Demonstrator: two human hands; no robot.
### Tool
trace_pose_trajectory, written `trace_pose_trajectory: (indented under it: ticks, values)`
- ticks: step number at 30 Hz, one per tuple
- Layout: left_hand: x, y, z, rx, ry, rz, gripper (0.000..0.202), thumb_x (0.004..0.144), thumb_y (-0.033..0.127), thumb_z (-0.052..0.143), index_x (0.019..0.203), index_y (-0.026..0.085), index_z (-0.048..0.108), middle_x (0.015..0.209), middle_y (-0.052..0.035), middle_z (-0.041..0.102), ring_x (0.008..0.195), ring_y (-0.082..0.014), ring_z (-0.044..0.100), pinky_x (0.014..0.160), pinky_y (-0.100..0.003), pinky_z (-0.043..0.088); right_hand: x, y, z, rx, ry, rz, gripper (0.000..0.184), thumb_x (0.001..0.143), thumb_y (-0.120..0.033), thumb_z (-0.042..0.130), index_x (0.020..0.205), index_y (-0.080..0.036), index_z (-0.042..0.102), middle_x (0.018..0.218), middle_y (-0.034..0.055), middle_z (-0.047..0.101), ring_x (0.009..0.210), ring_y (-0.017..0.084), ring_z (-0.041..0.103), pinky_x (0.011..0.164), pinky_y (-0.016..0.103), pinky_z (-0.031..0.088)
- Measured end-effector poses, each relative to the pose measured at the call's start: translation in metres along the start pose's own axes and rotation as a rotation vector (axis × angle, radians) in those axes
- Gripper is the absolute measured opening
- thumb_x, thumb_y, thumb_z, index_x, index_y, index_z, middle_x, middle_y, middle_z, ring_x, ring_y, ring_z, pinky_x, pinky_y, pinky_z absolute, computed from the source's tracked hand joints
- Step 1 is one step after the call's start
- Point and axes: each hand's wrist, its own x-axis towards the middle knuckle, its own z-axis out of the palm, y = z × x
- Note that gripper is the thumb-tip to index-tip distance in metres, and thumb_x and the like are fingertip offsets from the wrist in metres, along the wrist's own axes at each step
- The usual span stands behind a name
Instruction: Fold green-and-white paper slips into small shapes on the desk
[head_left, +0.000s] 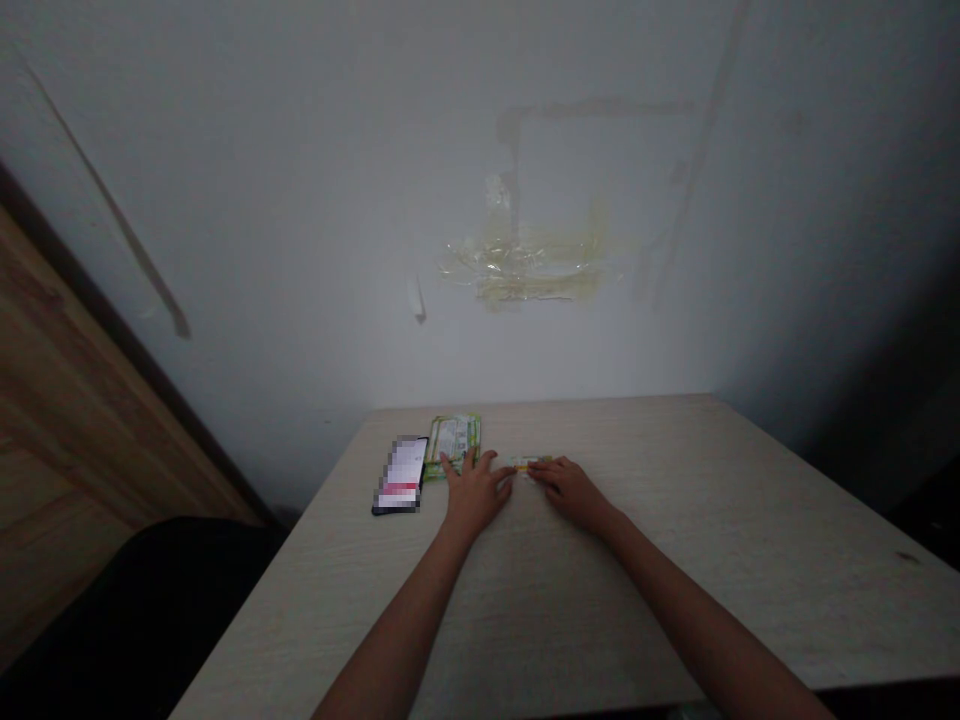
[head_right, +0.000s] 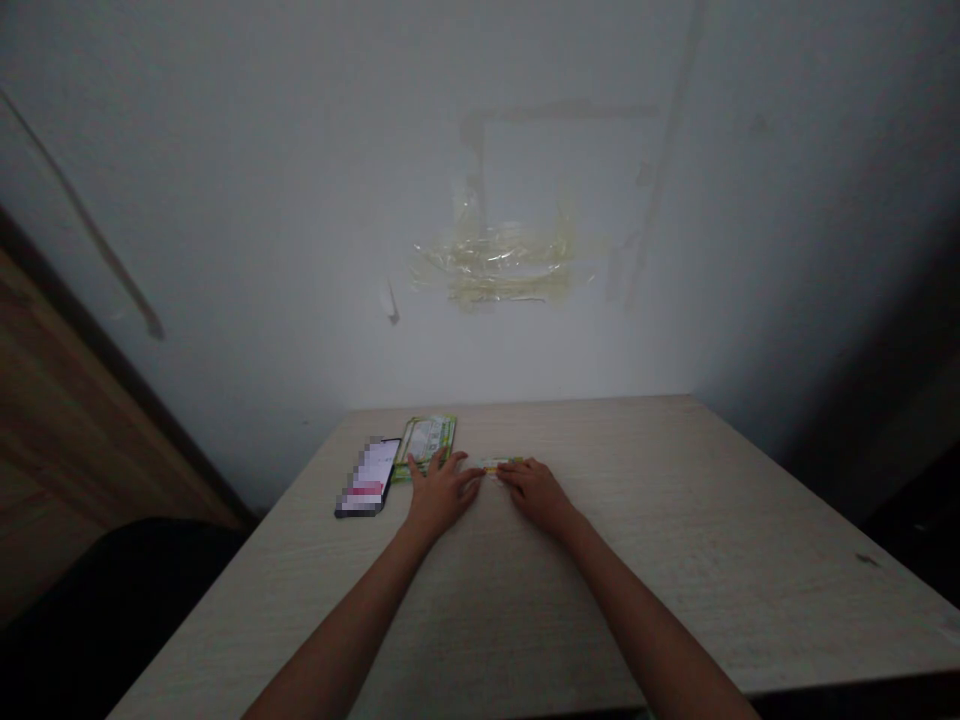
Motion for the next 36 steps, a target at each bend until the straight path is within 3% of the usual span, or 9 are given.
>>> trace_pose_trajectory:
  ticks: [14, 28, 36]
  values:
    - [0.0015, -0.0068, 0.0017, 0.027, 0.017, -0.063, 0.028, 0.087, 0.043, 0.053, 0.111, 0.046, 0.066, 0.130, -0.0020, 0.057, 0.132, -0.0375, 0.033, 0.103, -0.077, -0.005, -0.0006, -0.0034, -0.0016, 0.012, 0.016, -0.005, 0.050, 0.083, -0.009, 0.046, 0.128, -0.025, 0.059, 0.132, 0.0021, 0.060, 0.117, 0.019, 0.052, 0.104, 0.039, 0.037]
    - [-0.0006, -0.0095, 0.0046, -0.037, 0.013, 0.050, 0.027, 0.089, 0.039, 0.051, 0.112, 0.039, 0.065, 0.125, -0.0010, 0.060, 0.129, -0.0297, 0.039, 0.108, -0.073, -0.007, -0.0009, -0.0014, 0.0000, 0.063, 0.036, 0.038, 0.052, 0.081, -0.009, 0.046, 0.128, -0.026, 0.059, 0.131, 0.0002, 0.061, 0.115, 0.019, 0.053, 0.105, 0.039, 0.037]
    - [0.0006, -0.0068, 0.0041, -0.001, 0.011, 0.031, 0.025, 0.089, 0.040, 0.050, 0.109, 0.037, 0.066, 0.126, -0.0025, 0.060, 0.129, -0.0321, 0.039, 0.105, -0.076, -0.005, -0.0003, 0.0005, 0.0007, 0.086, 0.044, 0.028, 0.051, 0.081, -0.009, 0.047, 0.127, -0.027, 0.059, 0.128, -0.0004, 0.063, 0.112, 0.018, 0.054, 0.102, 0.037, 0.039]
